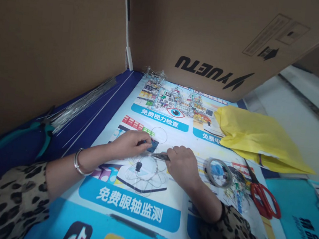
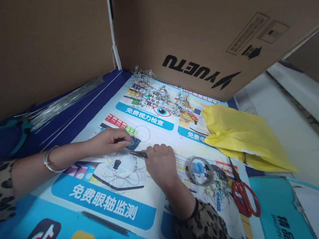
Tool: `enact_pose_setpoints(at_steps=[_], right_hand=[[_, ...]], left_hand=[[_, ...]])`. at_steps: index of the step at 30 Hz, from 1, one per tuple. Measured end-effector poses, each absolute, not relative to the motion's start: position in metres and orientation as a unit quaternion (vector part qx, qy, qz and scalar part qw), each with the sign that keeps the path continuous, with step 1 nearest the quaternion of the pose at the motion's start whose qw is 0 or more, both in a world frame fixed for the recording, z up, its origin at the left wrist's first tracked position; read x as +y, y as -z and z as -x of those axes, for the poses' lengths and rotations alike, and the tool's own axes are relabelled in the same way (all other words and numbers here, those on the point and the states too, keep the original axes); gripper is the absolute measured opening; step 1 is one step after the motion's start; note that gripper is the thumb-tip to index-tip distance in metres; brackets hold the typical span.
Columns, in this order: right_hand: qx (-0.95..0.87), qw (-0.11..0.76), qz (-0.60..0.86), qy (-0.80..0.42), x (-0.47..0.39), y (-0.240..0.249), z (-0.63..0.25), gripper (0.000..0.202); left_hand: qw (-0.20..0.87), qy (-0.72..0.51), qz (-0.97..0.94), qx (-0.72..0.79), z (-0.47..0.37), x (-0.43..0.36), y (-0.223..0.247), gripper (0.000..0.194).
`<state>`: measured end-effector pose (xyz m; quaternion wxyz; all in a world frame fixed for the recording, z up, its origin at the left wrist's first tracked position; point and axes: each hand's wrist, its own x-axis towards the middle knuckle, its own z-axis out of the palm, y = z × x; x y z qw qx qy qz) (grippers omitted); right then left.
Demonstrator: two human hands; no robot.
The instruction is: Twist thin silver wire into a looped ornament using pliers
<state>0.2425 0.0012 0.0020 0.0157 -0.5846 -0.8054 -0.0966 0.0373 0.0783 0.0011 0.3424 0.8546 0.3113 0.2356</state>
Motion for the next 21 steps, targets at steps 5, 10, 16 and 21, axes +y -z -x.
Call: enact_pose_setpoints(at_steps=[5,10,16,21], right_hand=[[-0.803,0.002,0.590,0.080,0.0036,-0.0019,-0.2419,0.006],[-0.796,-0.010,0.602,0.065,0.0051,-0.0017,-0.2417,0.007],[-0.795,-0.009,0.603,0.064,0.0053,-0.0017,-0.2409,0.007],[-0.793,-0.013,0.606,0.063,0.0049,-0.0027,-0.2404,0.007]], left_hand=[[0.321,-0.232,-0.864,0.312,-0.0358,0.0781,-0.0016,0.011],[0.317,-0.245,-0.866,0.299,-0.0349,0.0782,0.0012,0.011],[0.316,-0.287,-0.871,0.244,-0.0335,0.0795,0.0010,0.014],[0.318,-0.290,-0.881,0.198,-0.0337,0.0795,-0.0048,0.014]])
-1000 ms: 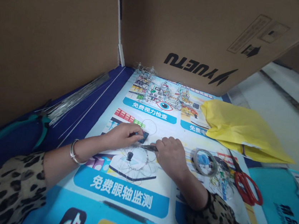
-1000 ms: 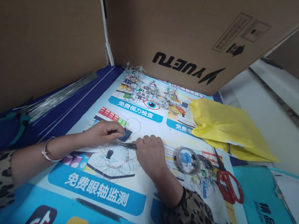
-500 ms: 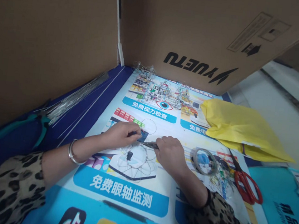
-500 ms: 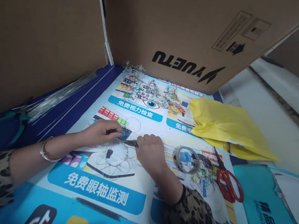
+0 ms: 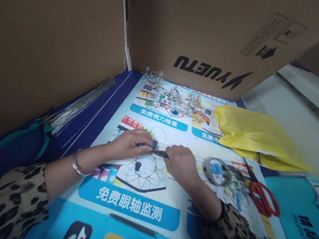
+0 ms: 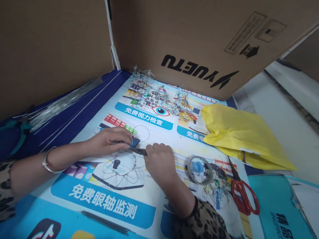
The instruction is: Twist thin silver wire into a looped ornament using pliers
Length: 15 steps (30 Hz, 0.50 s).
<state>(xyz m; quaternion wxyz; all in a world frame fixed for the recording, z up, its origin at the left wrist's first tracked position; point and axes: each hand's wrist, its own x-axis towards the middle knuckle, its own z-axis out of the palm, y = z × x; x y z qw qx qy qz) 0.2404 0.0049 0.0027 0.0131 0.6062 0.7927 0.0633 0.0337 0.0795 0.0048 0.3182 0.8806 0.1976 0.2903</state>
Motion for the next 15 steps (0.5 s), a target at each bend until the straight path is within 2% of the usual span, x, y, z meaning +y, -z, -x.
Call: enact_pose_setpoints(at_steps=[15], right_hand=[[0.797,0.021,-0.600,-0.071,0.0034,-0.0076,-0.2406,0.009]], left_hand=[[0.272,-0.291,-0.902,0.165,-0.0380,0.0769,-0.0017,0.012]])
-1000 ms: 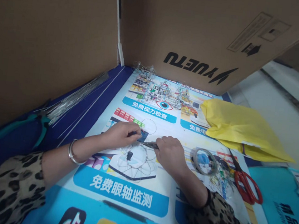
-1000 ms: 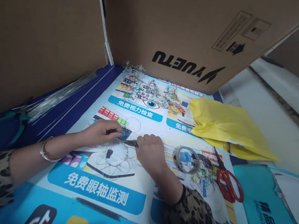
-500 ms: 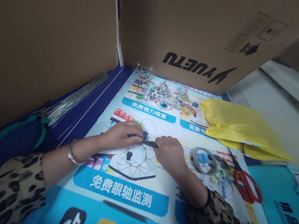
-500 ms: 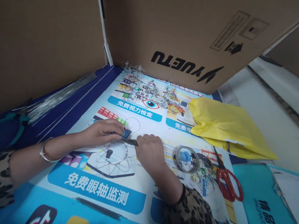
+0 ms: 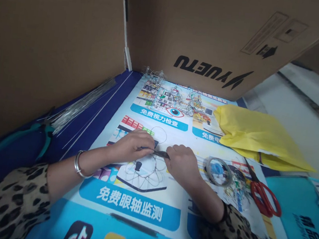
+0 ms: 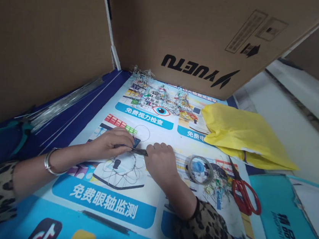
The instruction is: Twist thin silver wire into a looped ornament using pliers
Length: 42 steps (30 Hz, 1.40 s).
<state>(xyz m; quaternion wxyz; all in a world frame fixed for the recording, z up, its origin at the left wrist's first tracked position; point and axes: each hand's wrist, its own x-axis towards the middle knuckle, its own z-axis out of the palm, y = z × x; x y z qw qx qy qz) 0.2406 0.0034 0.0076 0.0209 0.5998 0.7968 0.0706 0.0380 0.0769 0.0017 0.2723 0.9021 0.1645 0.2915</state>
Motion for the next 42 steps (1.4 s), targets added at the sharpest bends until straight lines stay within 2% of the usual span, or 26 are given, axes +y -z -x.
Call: enact_pose_setpoints(at_steps=[12,17,20,23,34,42], right_hand=[[0.778,0.005,-0.625,-0.063,-0.009,-0.022,-0.249,0.008],[0.780,-0.067,-0.622,-0.023,-0.010,-0.015,-0.257,0.010],[0.782,-0.121,-0.612,0.017,-0.009,-0.011,-0.263,0.019],[0.774,-0.139,-0.617,0.038,-0.009,-0.011,-0.266,0.024],[0.832,-0.079,-0.549,0.027,-0.018,-0.030,-0.258,0.033],[0.808,-0.050,-0.587,-0.015,-0.009,-0.030,-0.266,0.034]], left_hand=[[0.309,-0.307,-0.879,0.196,-0.037,0.080,-0.003,0.010],[0.302,-0.307,-0.879,0.204,-0.037,0.081,-0.001,0.011],[0.290,-0.302,-0.884,0.207,-0.038,0.081,0.000,0.011],[0.288,-0.294,-0.885,0.217,-0.039,0.081,-0.001,0.012],[0.295,-0.285,-0.886,0.216,-0.036,0.077,-0.004,0.013],[0.276,-0.282,-0.892,0.220,-0.035,0.075,-0.005,0.014]])
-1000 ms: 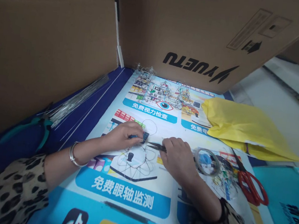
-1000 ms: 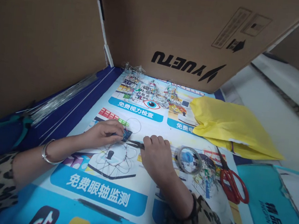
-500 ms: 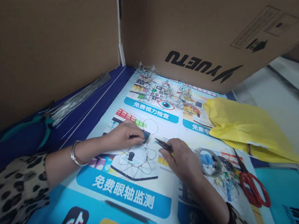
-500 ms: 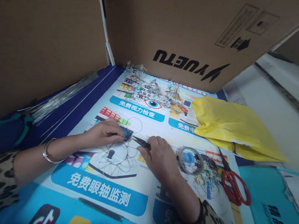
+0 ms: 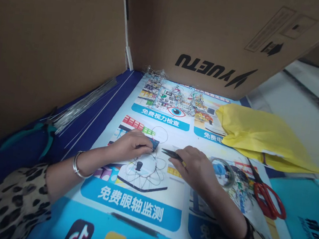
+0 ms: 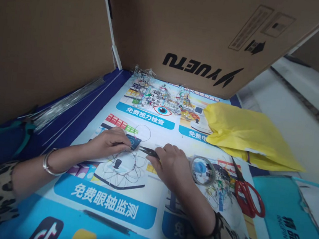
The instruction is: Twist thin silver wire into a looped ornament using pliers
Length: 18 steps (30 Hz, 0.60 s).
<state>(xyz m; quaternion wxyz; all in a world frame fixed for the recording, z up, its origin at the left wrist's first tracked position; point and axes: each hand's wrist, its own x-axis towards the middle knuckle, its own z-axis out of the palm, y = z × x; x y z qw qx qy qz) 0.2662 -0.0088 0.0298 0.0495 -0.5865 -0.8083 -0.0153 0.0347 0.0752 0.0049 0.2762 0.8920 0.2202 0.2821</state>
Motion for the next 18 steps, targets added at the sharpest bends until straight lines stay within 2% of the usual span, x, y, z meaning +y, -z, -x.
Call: enact_pose_setpoints(at_steps=[6,12,18], right_hand=[[-0.826,0.004,0.562,0.048,-0.007,-0.036,-0.255,0.026],[-0.838,-0.033,0.537,0.096,-0.007,-0.039,-0.255,0.005],[-0.851,-0.025,0.509,0.124,-0.009,-0.035,-0.252,0.009]], left_hand=[[0.268,-0.287,-0.891,0.228,-0.028,0.068,-0.005,0.012],[0.261,-0.301,-0.888,0.232,-0.024,0.065,-0.004,0.009],[0.246,-0.298,-0.893,0.230,-0.026,0.064,-0.005,0.008]])
